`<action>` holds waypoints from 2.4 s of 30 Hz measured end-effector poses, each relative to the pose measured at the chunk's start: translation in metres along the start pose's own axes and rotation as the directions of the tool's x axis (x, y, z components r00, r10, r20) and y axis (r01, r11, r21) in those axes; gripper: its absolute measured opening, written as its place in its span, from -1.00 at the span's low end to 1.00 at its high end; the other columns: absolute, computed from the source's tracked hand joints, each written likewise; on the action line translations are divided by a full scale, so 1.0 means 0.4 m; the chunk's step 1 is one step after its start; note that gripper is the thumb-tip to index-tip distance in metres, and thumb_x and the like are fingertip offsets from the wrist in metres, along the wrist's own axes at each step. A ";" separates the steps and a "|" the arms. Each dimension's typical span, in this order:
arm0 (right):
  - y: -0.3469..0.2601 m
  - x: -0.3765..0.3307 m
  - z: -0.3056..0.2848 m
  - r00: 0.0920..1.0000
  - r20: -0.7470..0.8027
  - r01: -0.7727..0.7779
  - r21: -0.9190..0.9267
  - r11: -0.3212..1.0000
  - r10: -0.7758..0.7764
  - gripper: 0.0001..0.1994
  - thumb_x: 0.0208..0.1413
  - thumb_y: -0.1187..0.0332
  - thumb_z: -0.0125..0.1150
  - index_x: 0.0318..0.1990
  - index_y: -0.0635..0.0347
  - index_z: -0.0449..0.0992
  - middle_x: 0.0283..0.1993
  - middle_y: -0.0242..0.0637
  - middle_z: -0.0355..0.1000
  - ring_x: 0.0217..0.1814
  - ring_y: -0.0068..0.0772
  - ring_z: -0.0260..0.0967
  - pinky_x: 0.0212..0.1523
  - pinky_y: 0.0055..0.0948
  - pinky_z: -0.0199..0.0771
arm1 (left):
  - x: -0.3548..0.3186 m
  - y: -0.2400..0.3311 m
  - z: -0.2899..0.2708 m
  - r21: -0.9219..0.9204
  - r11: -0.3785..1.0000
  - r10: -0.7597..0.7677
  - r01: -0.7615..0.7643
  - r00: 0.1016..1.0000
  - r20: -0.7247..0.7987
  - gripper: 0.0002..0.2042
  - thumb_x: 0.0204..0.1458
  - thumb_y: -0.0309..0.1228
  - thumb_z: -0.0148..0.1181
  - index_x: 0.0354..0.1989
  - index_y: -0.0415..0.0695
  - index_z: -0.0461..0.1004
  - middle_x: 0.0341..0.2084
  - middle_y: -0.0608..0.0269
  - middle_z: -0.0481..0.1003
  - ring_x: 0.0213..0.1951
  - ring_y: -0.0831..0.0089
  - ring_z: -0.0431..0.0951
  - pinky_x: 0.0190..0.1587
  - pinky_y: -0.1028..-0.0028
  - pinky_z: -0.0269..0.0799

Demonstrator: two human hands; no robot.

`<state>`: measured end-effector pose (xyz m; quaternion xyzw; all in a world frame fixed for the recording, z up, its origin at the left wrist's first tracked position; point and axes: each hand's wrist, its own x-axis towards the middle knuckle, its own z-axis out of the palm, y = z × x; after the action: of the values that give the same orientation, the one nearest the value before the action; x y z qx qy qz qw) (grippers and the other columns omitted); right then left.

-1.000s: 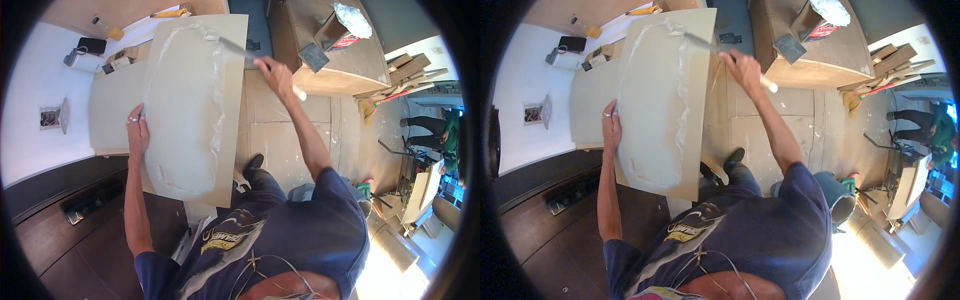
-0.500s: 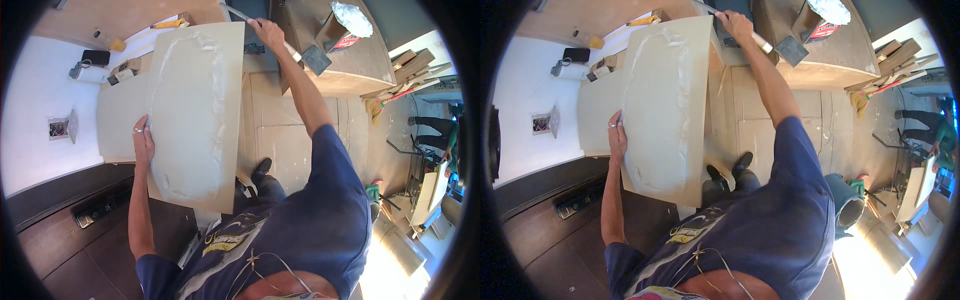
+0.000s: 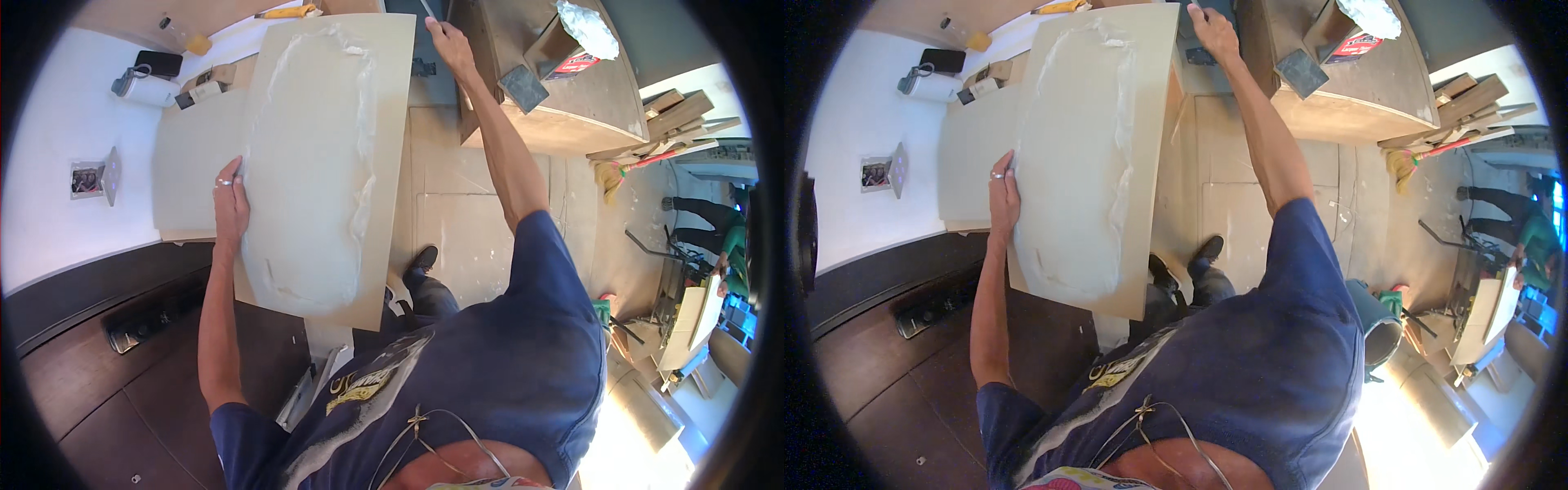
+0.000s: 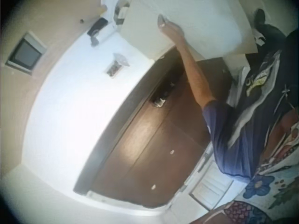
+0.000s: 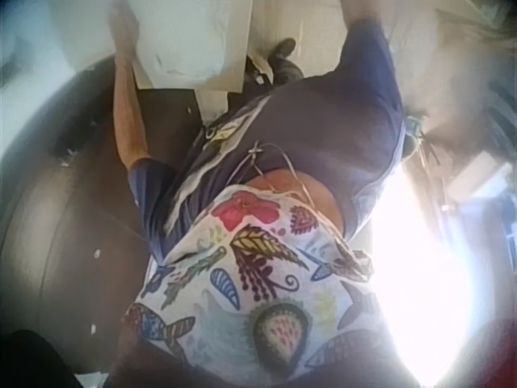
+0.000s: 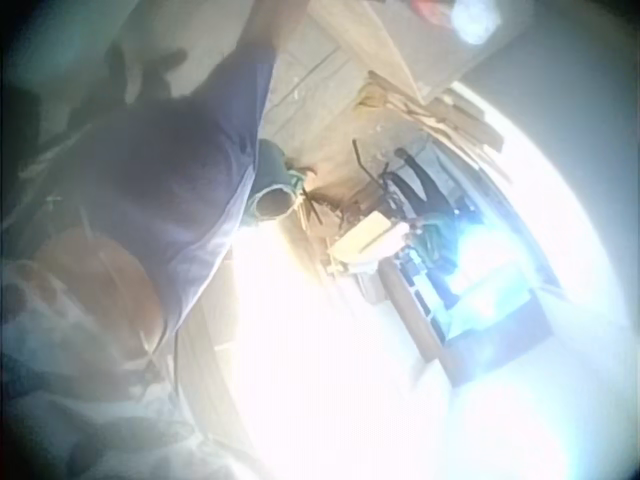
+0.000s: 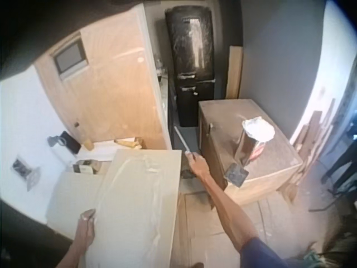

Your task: The person spreads a white adhesive substance onto a rectangular panel using a putty knife and a sanding block.

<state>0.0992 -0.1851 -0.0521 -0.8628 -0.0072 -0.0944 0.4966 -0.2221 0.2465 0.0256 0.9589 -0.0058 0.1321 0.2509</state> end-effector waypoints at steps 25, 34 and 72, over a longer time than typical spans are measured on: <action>-0.080 -0.049 -0.035 0.959 0.037 0.262 -0.494 0.829 -0.281 -0.47 0.32 -0.27 0.02 -0.18 -0.05 0.70 -0.34 0.02 0.63 -0.21 0.21 0.62 -0.19 0.05 0.62 | -0.020 -0.027 -0.017 -0.001 0.999 -0.042 0.042 0.999 0.007 -0.62 0.35 -0.54 -0.15 0.29 -0.24 0.39 0.18 -0.18 0.45 0.19 -0.05 0.45 0.28 0.12 0.32; -0.080 -0.052 -0.042 0.948 0.053 0.293 -0.522 0.801 -0.312 -0.46 0.32 -0.28 0.01 -0.20 -0.03 0.69 -0.33 0.04 0.63 -0.26 0.19 0.62 -0.23 0.05 0.63 | -0.019 -0.023 -0.008 0.001 0.998 -0.062 0.062 0.998 0.011 -0.62 0.34 -0.53 -0.14 0.28 -0.24 0.40 0.18 -0.16 0.45 0.19 -0.05 0.45 0.28 0.12 0.31; -0.042 -0.085 -0.015 0.995 0.017 0.103 -0.076 0.992 -0.102 -0.50 0.33 -0.24 0.05 -0.10 -0.04 0.69 -0.24 0.00 0.62 -0.09 0.20 0.56 -0.09 0.00 0.55 | -0.012 -0.018 0.005 -0.012 0.998 -0.061 0.061 0.997 0.044 -0.61 0.36 -0.54 -0.18 0.31 -0.29 0.36 0.21 -0.15 0.42 0.23 -0.02 0.42 0.34 0.15 0.27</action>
<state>0.0632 -0.1790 -0.0406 -0.8802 -0.0509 -0.1143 0.4577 -0.2257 0.2516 0.0192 0.9597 0.0172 0.1034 0.2609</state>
